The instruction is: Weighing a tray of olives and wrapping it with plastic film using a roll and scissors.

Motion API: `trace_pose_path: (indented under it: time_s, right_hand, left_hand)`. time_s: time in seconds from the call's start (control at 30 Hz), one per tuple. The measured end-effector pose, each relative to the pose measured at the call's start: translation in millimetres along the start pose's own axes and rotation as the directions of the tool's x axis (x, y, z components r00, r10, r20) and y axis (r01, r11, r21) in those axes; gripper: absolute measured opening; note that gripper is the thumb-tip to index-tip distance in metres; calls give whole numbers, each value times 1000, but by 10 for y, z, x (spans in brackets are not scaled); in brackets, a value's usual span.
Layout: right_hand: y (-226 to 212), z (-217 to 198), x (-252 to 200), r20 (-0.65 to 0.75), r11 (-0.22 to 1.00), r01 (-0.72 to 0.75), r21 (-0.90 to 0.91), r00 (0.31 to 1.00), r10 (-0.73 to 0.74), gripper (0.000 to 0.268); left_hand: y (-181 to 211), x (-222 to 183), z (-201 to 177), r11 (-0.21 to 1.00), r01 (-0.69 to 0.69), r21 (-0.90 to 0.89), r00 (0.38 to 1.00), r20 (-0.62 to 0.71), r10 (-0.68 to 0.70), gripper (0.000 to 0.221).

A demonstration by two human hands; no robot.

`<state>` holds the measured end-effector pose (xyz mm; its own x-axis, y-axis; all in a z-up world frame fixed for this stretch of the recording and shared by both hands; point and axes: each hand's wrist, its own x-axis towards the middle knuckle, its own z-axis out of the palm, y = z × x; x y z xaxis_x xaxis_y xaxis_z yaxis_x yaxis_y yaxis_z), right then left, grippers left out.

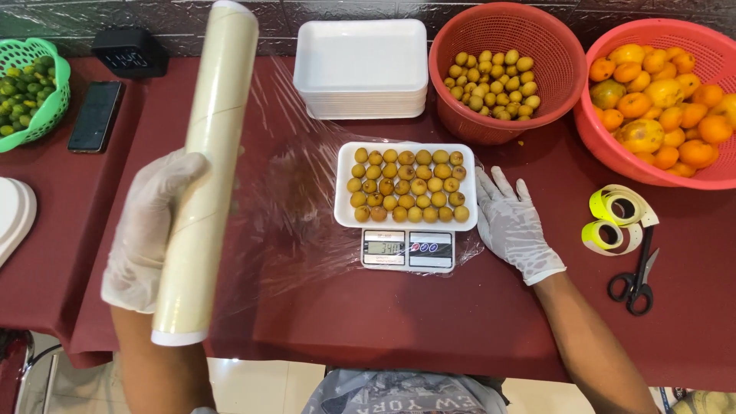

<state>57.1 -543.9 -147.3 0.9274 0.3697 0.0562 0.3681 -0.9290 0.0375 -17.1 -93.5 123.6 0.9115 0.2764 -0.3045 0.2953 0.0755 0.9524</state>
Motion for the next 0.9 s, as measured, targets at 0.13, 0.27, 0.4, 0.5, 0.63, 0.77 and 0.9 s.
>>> trace_pose_path:
  time_s: [0.13, 0.27, 0.4, 0.5, 0.63, 0.77, 0.9]
  right_hand:
    - [-24, -64, -3, -22, 1000, -2, 11, 1000, 2, 63]
    - [-54, -173, 3, 157, 984, -95, 152, 985, 71, 65]
    - [-47, -176, -3, 160, 985, -92, 147, 985, 68, 65]
    - [-24, -100, 5, 150, 989, -83, 121, 987, 64, 64]
    - [-29, -99, 3, 147, 989, -81, 121, 987, 63, 64]
    - [-19, -73, -1, 131, 991, -72, 112, 990, 57, 65]
    - [-34, -82, 7, 129, 989, -80, 121, 990, 64, 64]
  left_hand:
    - [-61, -32, 242, 999, -23, -46, 1000, 5, 24, 34]
    - [4, -173, 552, 991, -4, -133, 1000, -8, 3, 30]
    - [29, -180, 655, 995, 39, -93, 999, 42, -35, 32]
    - [-58, -53, 634, 999, -15, -36, 996, 90, 18, 29]
    - [93, -189, 765, 1000, -32, -1, 991, 129, 31, 27]
    - [98, -169, 791, 997, -58, 42, 986, 160, 51, 30]
    - [142, -137, 624, 990, -61, 130, 992, 116, 46, 33]
